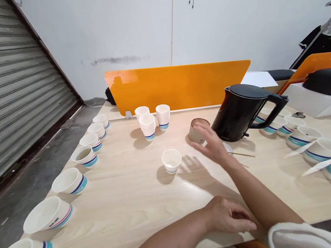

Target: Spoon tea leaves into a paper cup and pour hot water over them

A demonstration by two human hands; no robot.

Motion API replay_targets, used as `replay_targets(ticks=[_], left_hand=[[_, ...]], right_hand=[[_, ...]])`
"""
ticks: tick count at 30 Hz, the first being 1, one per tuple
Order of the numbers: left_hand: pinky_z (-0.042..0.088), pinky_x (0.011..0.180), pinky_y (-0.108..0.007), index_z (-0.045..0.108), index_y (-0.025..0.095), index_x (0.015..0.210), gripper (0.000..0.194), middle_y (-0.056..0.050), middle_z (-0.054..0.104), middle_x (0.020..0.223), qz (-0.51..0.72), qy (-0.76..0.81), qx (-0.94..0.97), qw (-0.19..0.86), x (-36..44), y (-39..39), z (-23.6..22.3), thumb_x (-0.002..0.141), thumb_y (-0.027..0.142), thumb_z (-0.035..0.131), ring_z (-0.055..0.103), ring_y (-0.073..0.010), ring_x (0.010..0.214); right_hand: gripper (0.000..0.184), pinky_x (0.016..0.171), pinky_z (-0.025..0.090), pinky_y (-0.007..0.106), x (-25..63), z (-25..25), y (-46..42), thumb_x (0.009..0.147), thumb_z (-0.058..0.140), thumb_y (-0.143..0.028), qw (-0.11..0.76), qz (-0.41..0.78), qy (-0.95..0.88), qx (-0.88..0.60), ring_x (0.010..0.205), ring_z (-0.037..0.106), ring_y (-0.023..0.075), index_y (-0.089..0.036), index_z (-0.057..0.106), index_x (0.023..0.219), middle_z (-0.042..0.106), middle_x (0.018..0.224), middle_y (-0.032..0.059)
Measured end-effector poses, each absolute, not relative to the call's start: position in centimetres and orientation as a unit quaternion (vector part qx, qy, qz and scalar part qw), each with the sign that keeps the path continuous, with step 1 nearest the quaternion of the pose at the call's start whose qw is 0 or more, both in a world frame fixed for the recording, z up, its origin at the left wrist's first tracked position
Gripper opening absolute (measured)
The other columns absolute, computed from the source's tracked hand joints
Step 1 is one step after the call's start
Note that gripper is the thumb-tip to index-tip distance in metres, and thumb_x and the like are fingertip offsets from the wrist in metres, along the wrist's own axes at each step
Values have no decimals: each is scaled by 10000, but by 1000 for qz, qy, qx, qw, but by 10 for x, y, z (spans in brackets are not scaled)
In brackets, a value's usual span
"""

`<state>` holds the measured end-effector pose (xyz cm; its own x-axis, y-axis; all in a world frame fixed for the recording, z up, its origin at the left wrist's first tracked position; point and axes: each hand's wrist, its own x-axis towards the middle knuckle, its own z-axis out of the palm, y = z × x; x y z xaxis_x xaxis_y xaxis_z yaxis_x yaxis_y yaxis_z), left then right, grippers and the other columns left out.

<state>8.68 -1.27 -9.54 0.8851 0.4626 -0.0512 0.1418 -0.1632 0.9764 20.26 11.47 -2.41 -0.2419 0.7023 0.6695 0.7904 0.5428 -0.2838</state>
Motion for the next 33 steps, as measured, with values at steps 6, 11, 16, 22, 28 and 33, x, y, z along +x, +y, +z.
replay_targets(ticks=[6,11,16,22,28,33], left_hand=[[450,711,-182,754,159,984,343,-21,707,834,136,203,748,617,88,-13,-105,734,393,748,623,-112,750],[457,740,-179,751,145,1010,391,-27,702,837,131,207,746,619,89,-13,-109,727,415,746,629,-115,772],[468,782,-193,750,159,1006,375,-22,708,862,109,220,742,623,89,-12,-105,718,400,755,645,-128,812],[475,761,-197,748,132,1003,362,-42,706,839,148,208,740,622,88,-13,-105,729,369,738,641,-130,781],[497,779,-256,688,187,1097,305,-26,704,985,332,347,662,575,92,-4,-103,838,317,592,645,-150,873],[441,1024,-363,481,197,1334,515,-68,562,1319,427,438,620,492,89,9,-100,837,294,577,546,-204,1180]], right_hand=[[775,1045,376,545,244,8,180,801,662,-526,176,31,-737,-652,1310,424,403,-161,405,1435,461,1384,224],[852,843,484,401,248,7,207,737,706,-536,69,86,-746,-657,1049,592,339,-178,403,1448,574,1175,181],[781,736,464,293,249,15,213,739,692,-505,37,98,-755,-647,912,613,251,-150,457,1393,590,1119,140],[635,674,438,278,244,23,207,723,687,-447,33,87,-766,-636,858,606,231,-159,545,1272,591,1106,122],[754,858,465,349,247,15,202,723,684,-470,43,89,-776,-623,1053,578,295,-207,463,1394,530,1205,134],[802,945,434,439,239,6,188,706,686,-433,78,69,-773,-626,1154,513,351,-234,409,1432,491,1215,142]])
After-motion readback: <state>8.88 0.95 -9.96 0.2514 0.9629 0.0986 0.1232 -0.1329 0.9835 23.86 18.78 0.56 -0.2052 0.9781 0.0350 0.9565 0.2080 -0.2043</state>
